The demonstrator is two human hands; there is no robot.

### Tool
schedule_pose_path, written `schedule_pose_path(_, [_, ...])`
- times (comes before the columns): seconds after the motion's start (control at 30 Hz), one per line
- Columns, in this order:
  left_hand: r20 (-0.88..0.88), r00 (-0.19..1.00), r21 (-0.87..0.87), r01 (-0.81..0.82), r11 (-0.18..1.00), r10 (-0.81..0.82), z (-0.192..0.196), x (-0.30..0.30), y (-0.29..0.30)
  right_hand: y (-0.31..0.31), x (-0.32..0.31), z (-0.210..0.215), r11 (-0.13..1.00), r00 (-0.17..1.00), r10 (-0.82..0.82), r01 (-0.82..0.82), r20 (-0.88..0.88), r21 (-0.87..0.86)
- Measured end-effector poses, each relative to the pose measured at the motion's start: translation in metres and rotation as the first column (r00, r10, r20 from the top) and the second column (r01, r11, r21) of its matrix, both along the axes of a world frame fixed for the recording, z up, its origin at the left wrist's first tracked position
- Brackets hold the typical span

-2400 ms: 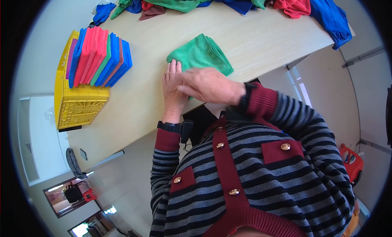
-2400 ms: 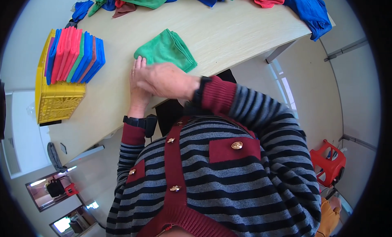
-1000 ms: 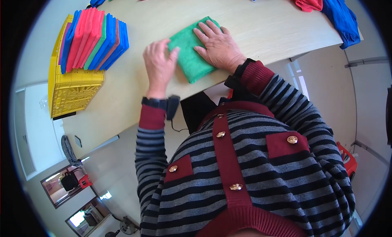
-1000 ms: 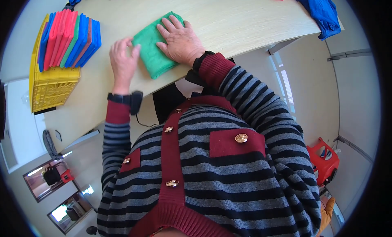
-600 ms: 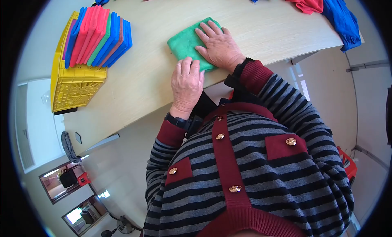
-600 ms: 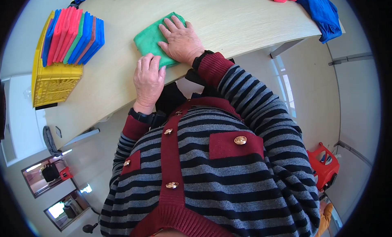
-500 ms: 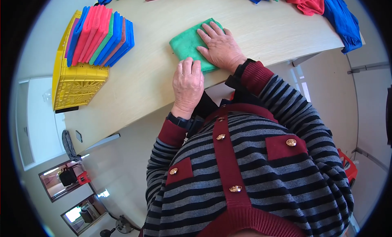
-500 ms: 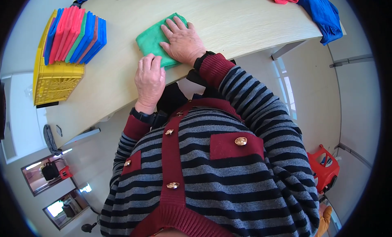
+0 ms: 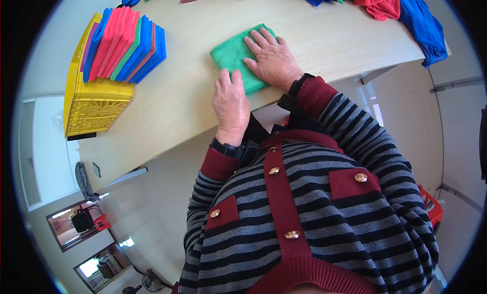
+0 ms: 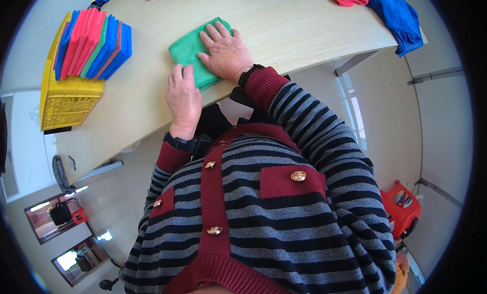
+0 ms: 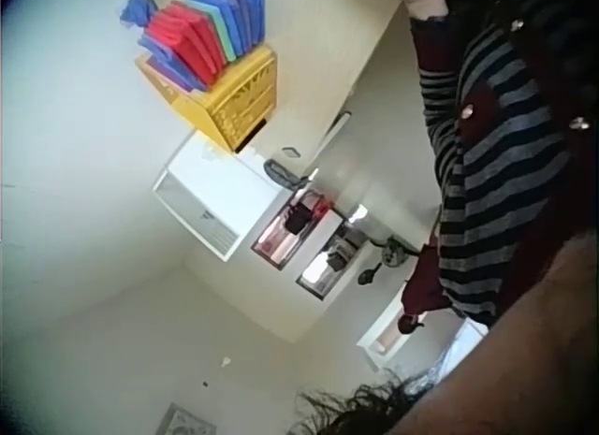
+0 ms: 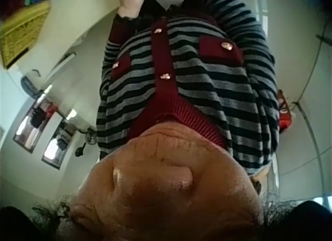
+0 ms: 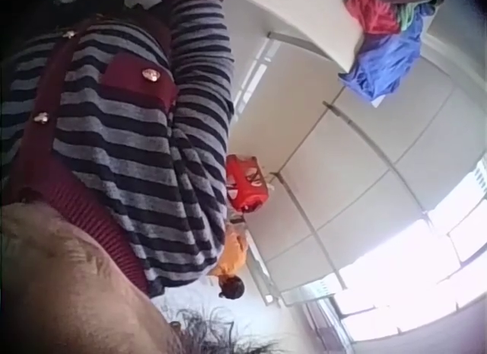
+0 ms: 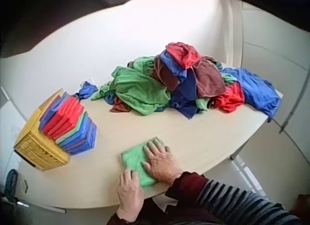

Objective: The person picks up a green cloth from a pile, spreads it flat on the table, and folds it into a square before stacking it. They then repeat the process with a red cloth, smoothing it out and folding it into a square.

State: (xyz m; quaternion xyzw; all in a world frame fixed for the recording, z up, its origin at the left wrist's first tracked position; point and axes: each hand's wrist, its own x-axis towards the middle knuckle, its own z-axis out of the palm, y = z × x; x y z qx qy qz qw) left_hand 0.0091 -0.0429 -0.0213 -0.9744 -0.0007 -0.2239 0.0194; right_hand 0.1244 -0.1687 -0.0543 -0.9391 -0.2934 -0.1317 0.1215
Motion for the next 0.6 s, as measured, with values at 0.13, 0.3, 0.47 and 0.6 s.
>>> schedule_pose_path(0.13, [-0.089,0.994,0.068,0.072,0.995,-0.066,-0.006,-0.01,0.005,-0.001,0.001,-0.002,1.0,1.0,0.0,0.0,-0.004,0.001])
schedule_pose_path(0.3, [-0.205,0.979,0.251,0.074,0.965,-0.022,-0.009,-0.022,0.002,-0.001,0.001,0.0,1.0,1.0,-0.005,0.005,0.015,0.002])
schedule_pose_path(0.47, [-0.24,0.971,0.304,0.085,0.949,-0.01,-0.012,-0.033,0.008,-0.005,0.004,-0.003,1.0,1.0,-0.01,0.01,0.023,0.016])
schedule_pose_path(0.6, [-0.273,0.961,0.213,0.1,0.972,-0.04,-0.01,-0.038,0.018,-0.016,0.008,0.004,0.999,0.999,-0.002,0.004,-0.049,0.049])
